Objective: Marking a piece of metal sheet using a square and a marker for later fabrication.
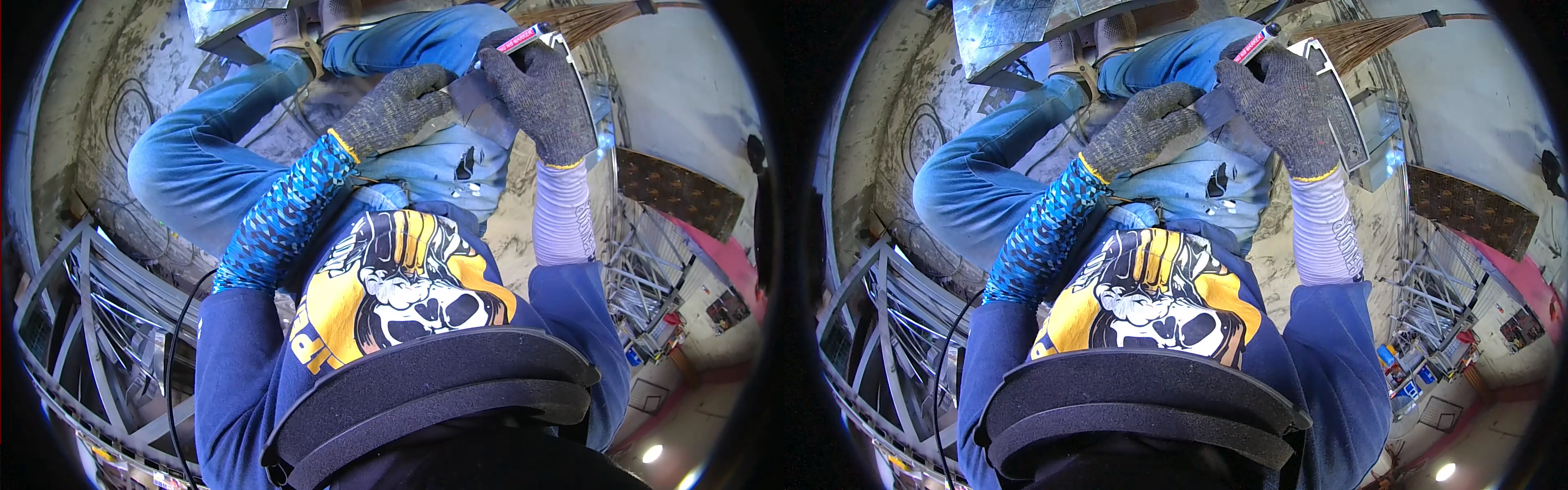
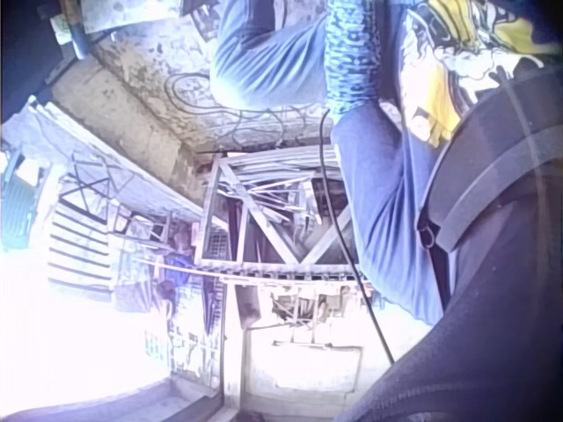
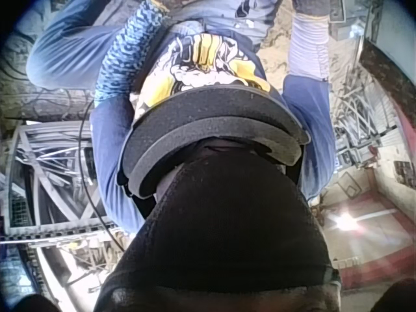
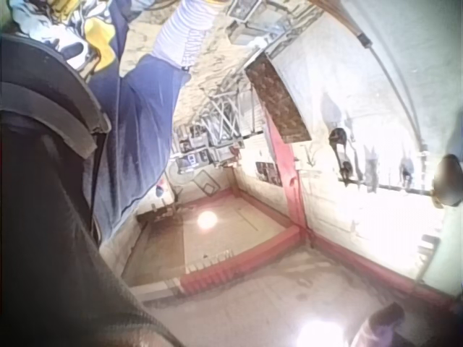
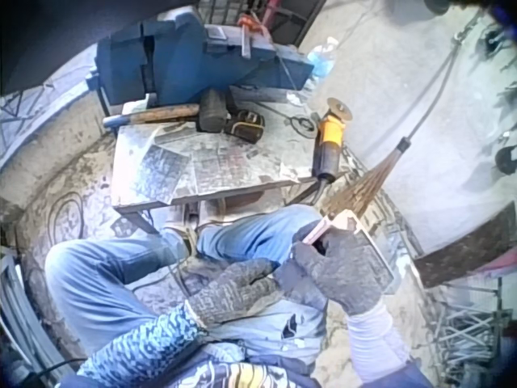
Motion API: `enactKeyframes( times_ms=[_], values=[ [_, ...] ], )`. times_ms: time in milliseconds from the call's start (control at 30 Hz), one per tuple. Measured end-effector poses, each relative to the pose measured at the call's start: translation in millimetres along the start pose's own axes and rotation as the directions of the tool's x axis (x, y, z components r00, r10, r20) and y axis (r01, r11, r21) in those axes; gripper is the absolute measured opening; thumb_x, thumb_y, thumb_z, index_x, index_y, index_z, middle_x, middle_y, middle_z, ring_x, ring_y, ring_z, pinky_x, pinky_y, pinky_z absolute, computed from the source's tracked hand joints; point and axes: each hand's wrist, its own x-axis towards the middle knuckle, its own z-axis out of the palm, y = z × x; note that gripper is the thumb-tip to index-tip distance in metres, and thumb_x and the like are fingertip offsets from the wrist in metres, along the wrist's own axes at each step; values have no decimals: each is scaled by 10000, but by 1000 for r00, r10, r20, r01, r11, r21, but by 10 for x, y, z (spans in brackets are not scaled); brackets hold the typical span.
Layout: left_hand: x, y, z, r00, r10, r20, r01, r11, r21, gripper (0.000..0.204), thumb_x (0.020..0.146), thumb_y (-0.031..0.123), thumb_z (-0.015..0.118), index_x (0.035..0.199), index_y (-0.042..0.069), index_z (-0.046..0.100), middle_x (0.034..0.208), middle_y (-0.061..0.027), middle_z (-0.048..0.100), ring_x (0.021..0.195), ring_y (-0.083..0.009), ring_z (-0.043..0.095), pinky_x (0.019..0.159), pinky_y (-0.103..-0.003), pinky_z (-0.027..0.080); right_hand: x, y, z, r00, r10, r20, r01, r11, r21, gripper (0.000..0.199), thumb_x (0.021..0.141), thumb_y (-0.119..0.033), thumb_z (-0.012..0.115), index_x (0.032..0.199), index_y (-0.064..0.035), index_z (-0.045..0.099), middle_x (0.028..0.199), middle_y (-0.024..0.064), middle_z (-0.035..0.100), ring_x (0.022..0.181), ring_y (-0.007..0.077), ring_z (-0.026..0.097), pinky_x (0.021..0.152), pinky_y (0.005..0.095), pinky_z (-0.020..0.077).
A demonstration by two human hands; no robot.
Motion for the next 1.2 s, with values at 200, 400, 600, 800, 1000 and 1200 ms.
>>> enactKeyframes(
  times_ms=[200, 400, 600, 800, 1000, 1200],
  values=[
    [-1, 8, 4, 1000, -2, 4, 2, 1000, 8, 308, 1000, 249, 592, 1140, -24, 617, 983, -142, 653, 896, -215, 601, 819, -345, 495, -14, 40, 47, 998, -48, -51, 44, 996, -74, 435, 918, -454, 640, 985, -31, 715, 893, 201, 693, 831, 350, 684, 754, 439, 520],
    [-11, 22, 2, 999, -33, 0, 33, 999, -5, 327, 998, 253, 593, 1166, -27, 616, 1027, -155, 662, 938, -223, 616, 847, -349, 499, 16, 44, 23, 999, -42, -30, 40, 997, -70, 448, 923, -465, 626, 979, -30, 713, 872, 212, 683, 828, 368, 679, 750, 455, 514],
    [-9, 66, -13, 997, -72, 6, 72, 997, 3, 359, 989, 240, 598, 1219, -35, 607, 1120, -178, 671, 1021, -246, 637, 918, -362, 500, 110, 217, -11, 1000, 14, -7, -14, 1000, -21, 466, 927, -473, 614, 1032, -31, 716, 921, 220, 702, 863, 343, 696, 772, 442, 524],
    [1, 68, -18, 995, -95, 14, 95, 995, -21, 353, 982, 223, 599, 1223, -34, 613, 1125, -175, 673, 1029, -252, 636, 930, -366, 497, 162, 280, -70, 994, -49, -98, 51, 999, 15, 286, 927, -293, 663, 1014, -26, 722, 760, 78, 690, 685, 161, 648, 658, 320, 508],
    [7, 105, -24, 994, -107, 6, 107, 994, 26, 344, 980, 218, 599, 1219, -28, 619, 1131, -173, 674, 1038, -249, 636, 936, -367, 495, 198, 284, -157, 996, -2, -86, -2, 999, -52, 383, 909, -374, 663, 1010, -9, 723, 850, 189, 712, 791, 312, 706, 736, 406, 532],
    [9, 82, -7, 995, -102, 6, 102, 995, 8, 347, 981, 224, 600, 1221, -26, 620, 1144, -172, 669, 1053, -249, 633, 944, -366, 492, 202, 392, -162, 984, 62, -170, -66, 998, -22, 377, 910, -383, 665, 971, -17, 733, 835, 182, 717, 770, 312, 704, 718, 412, 528]
  ],
)
